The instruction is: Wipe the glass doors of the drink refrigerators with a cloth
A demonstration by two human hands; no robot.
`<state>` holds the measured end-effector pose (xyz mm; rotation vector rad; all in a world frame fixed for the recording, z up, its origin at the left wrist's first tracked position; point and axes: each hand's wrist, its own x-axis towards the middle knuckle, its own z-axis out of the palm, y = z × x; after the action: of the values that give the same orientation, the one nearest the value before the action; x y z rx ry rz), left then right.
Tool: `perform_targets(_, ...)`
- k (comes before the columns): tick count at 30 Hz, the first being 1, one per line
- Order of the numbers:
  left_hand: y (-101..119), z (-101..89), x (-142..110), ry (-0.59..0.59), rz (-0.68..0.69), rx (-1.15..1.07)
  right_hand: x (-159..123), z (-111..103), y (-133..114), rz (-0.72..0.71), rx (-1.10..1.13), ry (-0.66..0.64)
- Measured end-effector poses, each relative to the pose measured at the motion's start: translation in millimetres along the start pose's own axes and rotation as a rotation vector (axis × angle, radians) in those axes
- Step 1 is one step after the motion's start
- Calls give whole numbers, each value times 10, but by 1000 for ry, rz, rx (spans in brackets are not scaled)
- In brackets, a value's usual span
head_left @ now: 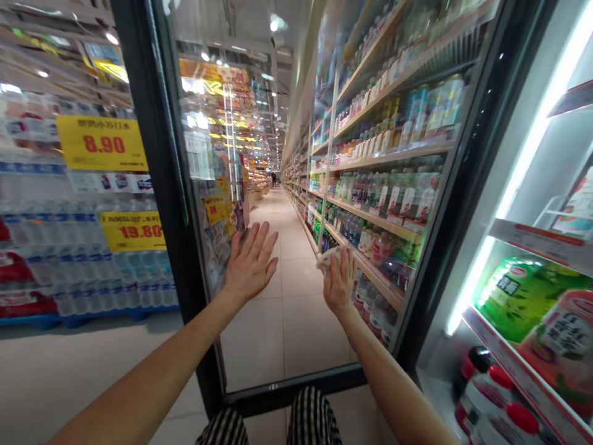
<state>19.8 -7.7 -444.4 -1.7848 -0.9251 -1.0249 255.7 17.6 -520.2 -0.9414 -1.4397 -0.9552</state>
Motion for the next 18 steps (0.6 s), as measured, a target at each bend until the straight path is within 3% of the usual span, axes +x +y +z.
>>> perform_targets(3, -9, 4, -16, -5, 9, 11, -1, -31, 70, -36, -7, -44)
perform_targets(7, -1, -1, -19, -14, 5, 6, 150, -163, 584, 351, -98, 195)
perform_targets(9, 4, -5, -15, -17, -2, 11, 179, -178, 629, 419, -91, 235)
perform_targets(11, 7, -14, -10, -15, -3, 22, 114, -142, 422, 304, -39, 157)
perform_targets(15, 10, -37, -9, -23, 8, 35, -138, -36, -194, -118, 94, -113)
perform_targets(17, 7, -41, -16, -35, 10, 36, -159, -25, -251, -193, 107, -144)
perform_targets(18, 2, -39, -20, -39, 9, 35, -123, -31, -194, -154, 93, -106)
